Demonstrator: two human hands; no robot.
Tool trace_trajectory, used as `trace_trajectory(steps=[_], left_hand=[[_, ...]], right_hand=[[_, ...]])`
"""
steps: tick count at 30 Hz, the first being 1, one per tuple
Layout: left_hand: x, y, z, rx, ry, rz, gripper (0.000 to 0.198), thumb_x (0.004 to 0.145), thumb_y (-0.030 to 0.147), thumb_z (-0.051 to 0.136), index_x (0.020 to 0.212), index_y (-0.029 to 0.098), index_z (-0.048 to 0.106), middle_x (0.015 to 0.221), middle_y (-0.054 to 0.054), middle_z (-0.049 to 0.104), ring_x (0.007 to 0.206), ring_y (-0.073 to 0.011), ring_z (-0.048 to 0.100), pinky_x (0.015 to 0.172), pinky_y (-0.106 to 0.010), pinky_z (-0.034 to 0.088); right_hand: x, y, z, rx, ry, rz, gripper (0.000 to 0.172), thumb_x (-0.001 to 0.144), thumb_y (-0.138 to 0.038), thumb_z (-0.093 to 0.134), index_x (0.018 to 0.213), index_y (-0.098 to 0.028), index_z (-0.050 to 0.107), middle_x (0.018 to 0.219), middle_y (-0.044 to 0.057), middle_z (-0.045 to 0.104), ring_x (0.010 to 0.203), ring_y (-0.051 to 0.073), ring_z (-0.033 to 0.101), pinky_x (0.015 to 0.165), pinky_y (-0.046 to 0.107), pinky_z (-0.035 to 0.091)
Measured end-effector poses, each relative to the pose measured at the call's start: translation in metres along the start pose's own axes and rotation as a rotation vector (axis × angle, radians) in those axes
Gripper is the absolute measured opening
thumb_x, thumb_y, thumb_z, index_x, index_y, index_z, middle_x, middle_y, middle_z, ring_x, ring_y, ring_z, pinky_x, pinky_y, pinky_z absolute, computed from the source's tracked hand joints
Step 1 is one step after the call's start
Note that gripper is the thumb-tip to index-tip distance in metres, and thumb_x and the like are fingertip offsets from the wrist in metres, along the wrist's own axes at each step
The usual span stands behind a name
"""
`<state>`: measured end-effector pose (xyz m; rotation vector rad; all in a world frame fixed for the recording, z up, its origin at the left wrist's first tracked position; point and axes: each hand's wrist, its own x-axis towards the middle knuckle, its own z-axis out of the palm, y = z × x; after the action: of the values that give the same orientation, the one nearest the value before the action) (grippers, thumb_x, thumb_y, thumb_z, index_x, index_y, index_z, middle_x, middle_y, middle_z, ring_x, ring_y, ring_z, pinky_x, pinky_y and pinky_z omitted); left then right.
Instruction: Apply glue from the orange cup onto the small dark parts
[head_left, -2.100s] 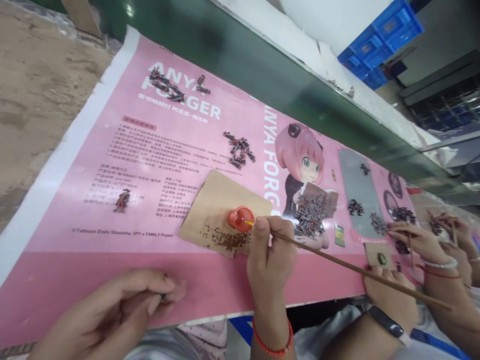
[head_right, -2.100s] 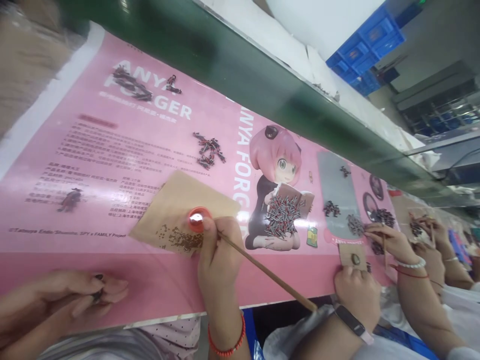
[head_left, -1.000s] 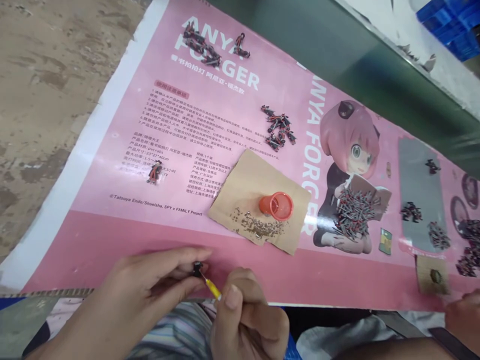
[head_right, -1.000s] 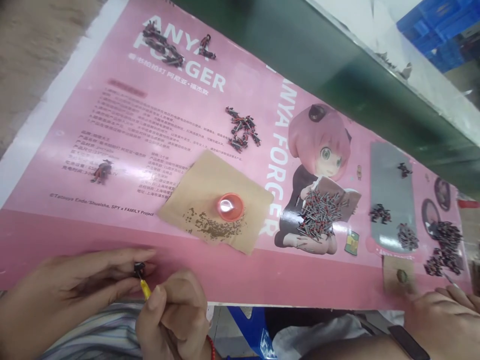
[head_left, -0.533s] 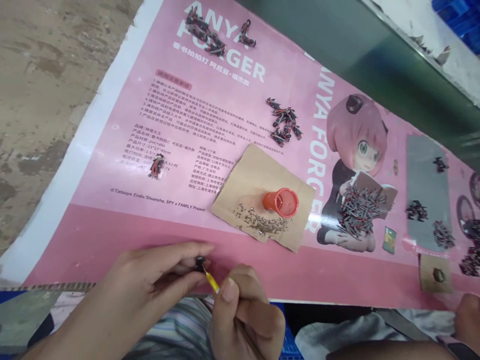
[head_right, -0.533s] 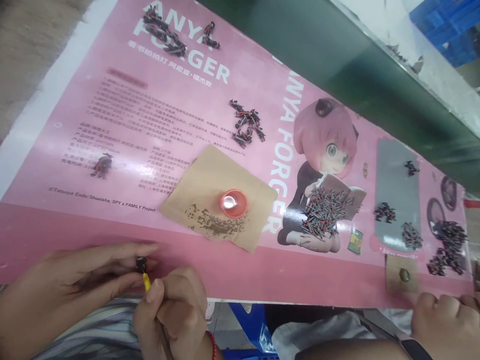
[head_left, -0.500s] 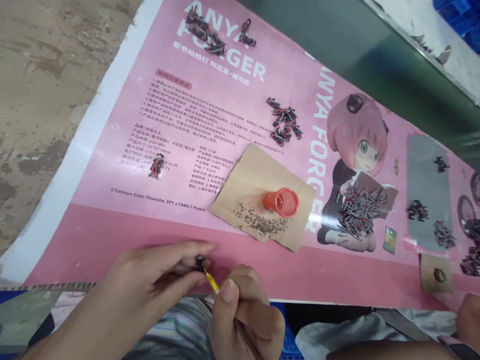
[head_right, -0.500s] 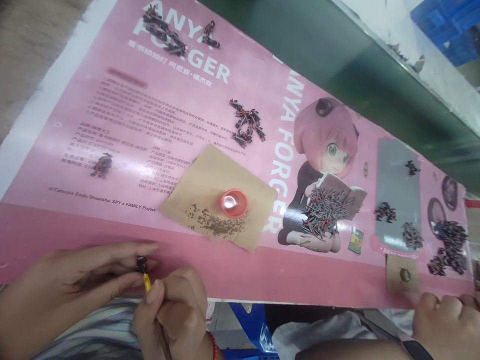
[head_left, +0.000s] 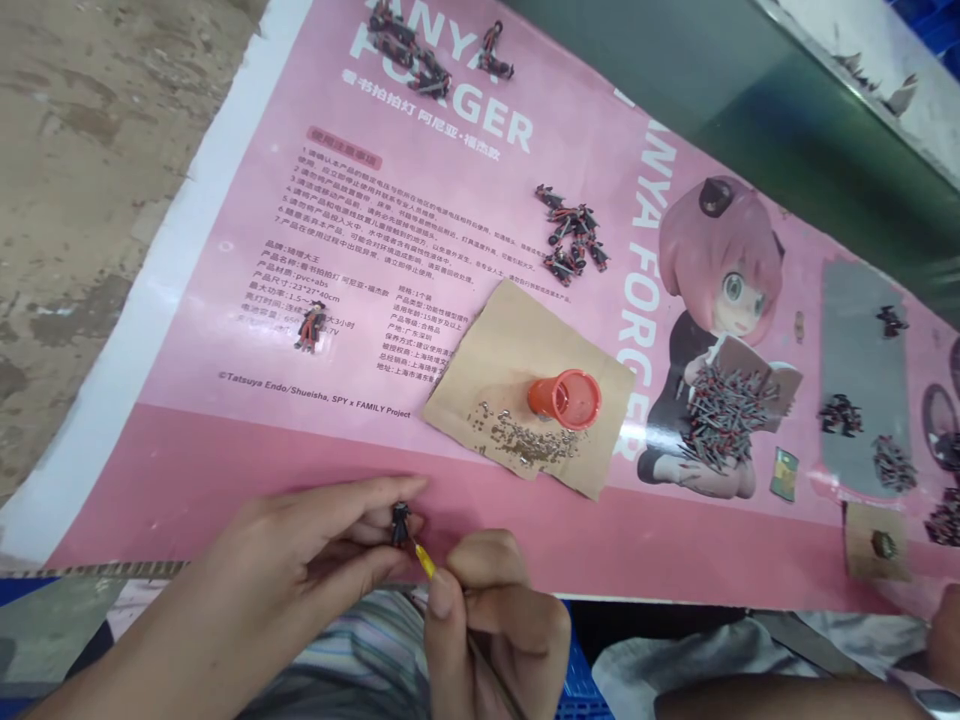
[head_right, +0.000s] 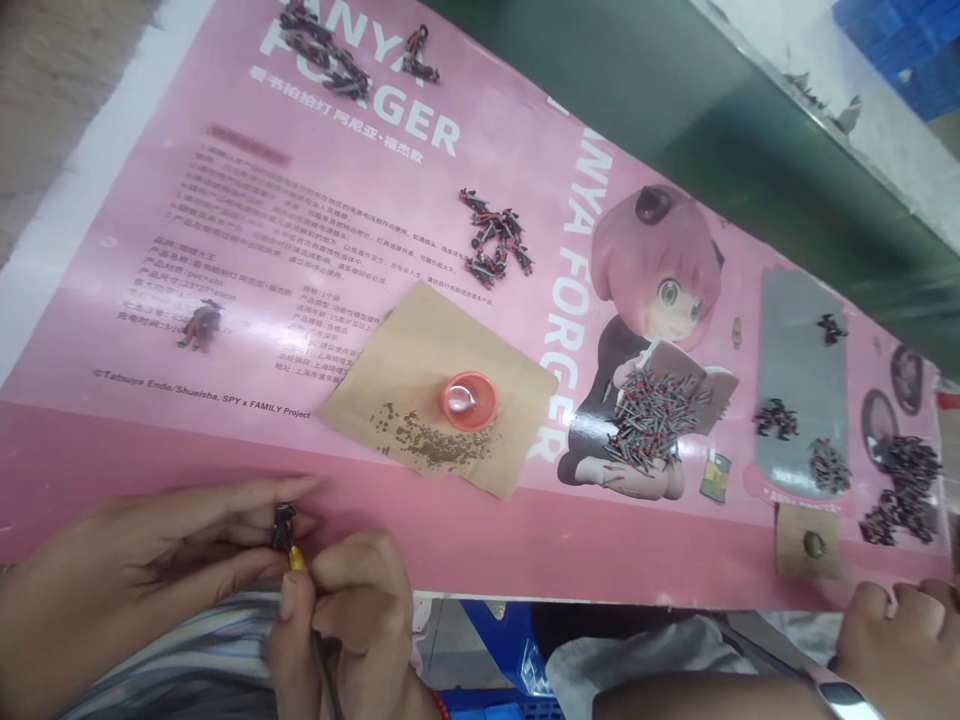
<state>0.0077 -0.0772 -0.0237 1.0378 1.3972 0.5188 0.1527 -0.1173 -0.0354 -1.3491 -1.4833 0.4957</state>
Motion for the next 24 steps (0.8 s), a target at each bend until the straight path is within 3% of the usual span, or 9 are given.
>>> trace_trajectory(steps=[6,12,15,18,21,24], left_hand=[[-0.015,-0.031,0.008,0.080,0.083,-0.002,0.031,0.089,0.051,0.074,0.110,0.033,0.087,0.070,0.003,0.084,0.083,-0.0243,0.089,0.066,-0.022,0.070],[-0.011,-0.033,0.001,0.035,0.037,-0.003,0.033,0.092,0.050,0.073,0.116,0.032,0.086,0.083,0.003,0.088,0.086,-0.0218,0.088,0.070,-0.020,0.069],[-0.006,-0.032,-0.004,-0.055,-0.073,0.032,0.030,0.090,0.047,0.078,0.117,0.034,0.087,0.097,0.004,0.091,0.086,-0.0185,0.088,0.074,-0.016,0.068],[-0.006,-0.033,-0.006,-0.085,-0.122,0.085,0.028,0.091,0.040,0.081,0.117,0.042,0.088,0.094,0.007,0.090,0.081,-0.0148,0.087,0.069,-0.010,0.064],[-0.008,-0.033,-0.005,-0.040,-0.064,0.126,0.028,0.089,0.042,0.083,0.116,0.044,0.089,0.083,0.008,0.087,0.071,-0.0125,0.084,0.063,-0.007,0.061],[-0.009,-0.029,-0.003,0.029,0.016,0.164,0.029,0.085,0.050,0.084,0.112,0.043,0.090,0.077,0.008,0.085,0.064,-0.0130,0.081,0.060,-0.007,0.060]], right_hand=[[-0.001,0.006,-0.002,0.070,-0.051,-0.021,0.023,0.116,-0.023,0.051,0.094,-0.026,0.045,0.076,-0.006,0.058,0.064,0.007,0.057,0.060,0.017,0.054],[-0.005,0.000,-0.005,0.071,-0.069,0.044,0.026,0.116,-0.021,0.050,0.091,-0.026,0.044,0.075,-0.007,0.056,0.062,0.006,0.056,0.059,0.017,0.050],[0.002,0.001,-0.009,0.132,0.097,0.062,0.022,0.114,-0.030,0.062,0.095,-0.025,0.051,0.074,-0.008,0.059,0.062,0.006,0.059,0.059,0.018,0.052],[0.021,0.014,-0.022,0.132,0.341,-0.002,0.014,0.105,-0.032,0.078,0.104,-0.022,0.068,0.080,-0.005,0.069,0.069,0.009,0.066,0.066,0.023,0.057],[0.045,0.034,-0.039,0.003,0.383,-0.073,0.006,0.105,-0.029,0.078,0.108,-0.023,0.078,0.090,0.000,0.077,0.079,0.013,0.073,0.073,0.028,0.059],[0.066,0.052,-0.049,-0.232,0.357,-0.172,0.012,0.109,-0.030,0.072,0.102,-0.023,0.078,0.086,0.000,0.078,0.073,0.013,0.073,0.066,0.027,0.056]])
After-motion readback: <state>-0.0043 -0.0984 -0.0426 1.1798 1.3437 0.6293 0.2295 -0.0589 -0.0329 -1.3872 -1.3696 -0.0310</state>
